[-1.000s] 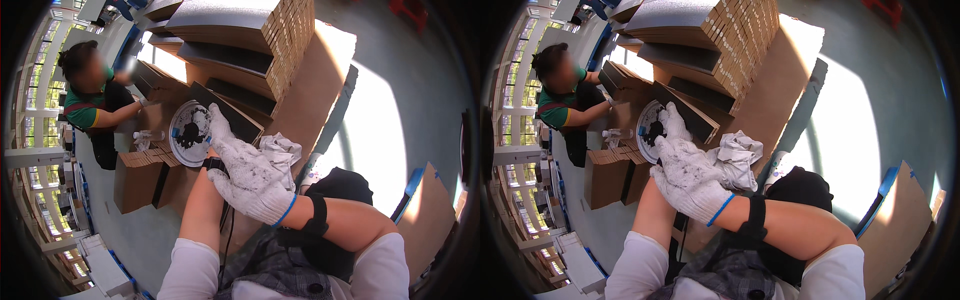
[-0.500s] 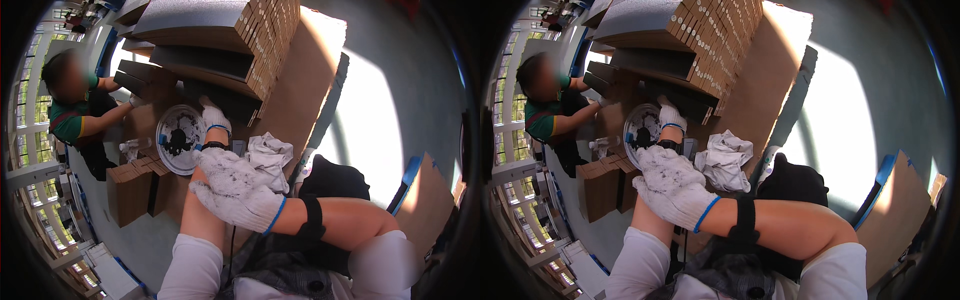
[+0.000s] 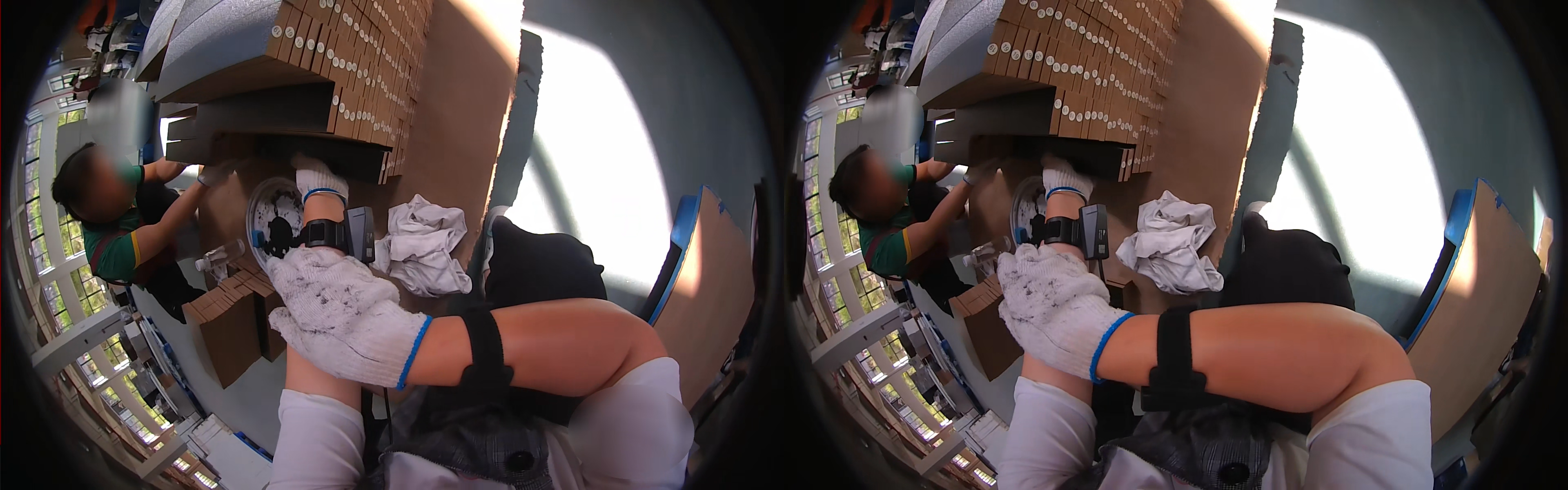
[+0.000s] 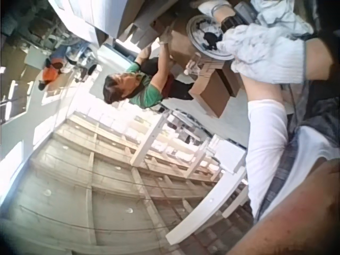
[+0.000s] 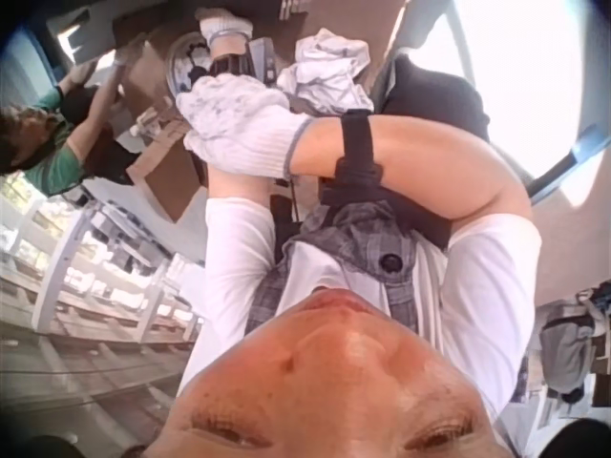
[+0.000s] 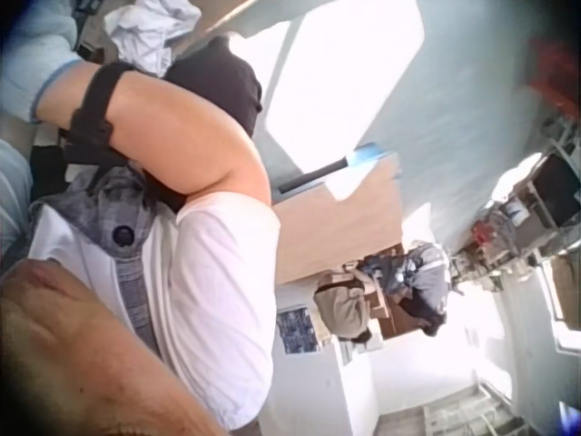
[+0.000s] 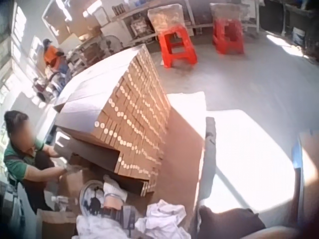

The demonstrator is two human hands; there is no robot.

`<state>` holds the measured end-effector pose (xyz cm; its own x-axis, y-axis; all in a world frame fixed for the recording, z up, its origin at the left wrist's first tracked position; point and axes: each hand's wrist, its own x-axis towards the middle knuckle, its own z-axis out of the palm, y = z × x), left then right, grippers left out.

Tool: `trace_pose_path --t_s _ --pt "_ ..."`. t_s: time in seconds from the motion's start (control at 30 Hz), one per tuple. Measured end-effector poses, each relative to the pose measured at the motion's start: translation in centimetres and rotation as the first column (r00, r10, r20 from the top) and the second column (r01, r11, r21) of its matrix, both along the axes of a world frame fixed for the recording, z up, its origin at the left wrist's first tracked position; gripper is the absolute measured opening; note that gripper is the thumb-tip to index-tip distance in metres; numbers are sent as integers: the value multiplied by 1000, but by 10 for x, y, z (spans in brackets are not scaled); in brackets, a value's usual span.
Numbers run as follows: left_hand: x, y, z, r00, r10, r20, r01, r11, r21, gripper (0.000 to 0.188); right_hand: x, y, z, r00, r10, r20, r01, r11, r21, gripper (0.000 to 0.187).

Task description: Applying a finish or wax to black wooden slats using a sponge and stacking them.

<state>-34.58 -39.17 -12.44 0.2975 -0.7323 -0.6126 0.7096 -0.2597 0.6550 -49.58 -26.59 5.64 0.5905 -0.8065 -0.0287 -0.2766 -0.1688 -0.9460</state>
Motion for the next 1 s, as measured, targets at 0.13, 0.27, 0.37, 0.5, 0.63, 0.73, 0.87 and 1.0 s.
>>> trace_pose_path --t_s 0.13,0.27,0.37,0.5,0.63,0.73,0.87,1.0 --pt "2 -4 -5 999 -27 -21 26 999 -29 66 0 -1 2 998 -25 -50 28 999 44 47" --pt "7 -9 -15 998 -56 -41 54 997 -61 65 -4 -11 1 1000 6 -5 -6 999 35 45" --pt "12 -11 -15 996 -71 -50 66 994 -88 65 -7 -19 -3 997 -35 -76 43 992 117 46" --pt "15 0 5 997 -76 3 76 992 -102 65 -11 -37 -29 963 -221 -154 259 919 298 67" --pt "3 11 22 998 -54 -37 51 995 -83 64 0 -62 -79 889 -224 -399 401 801 444 79" --pt "2 15 29 1000 -21 9 21 999 30 61 13 -76 -108 859 -242 -451 413 848 331 79" --pt "8 11 29 995 32 -90 -33 999 -8 54 21 -86 -125 834 -361 -417 550 600 581 87" --pt "9 10 30 995 -47 -93 45 999 -21 54 33 -89 -127 766 -473 -435 635 452 626 77"
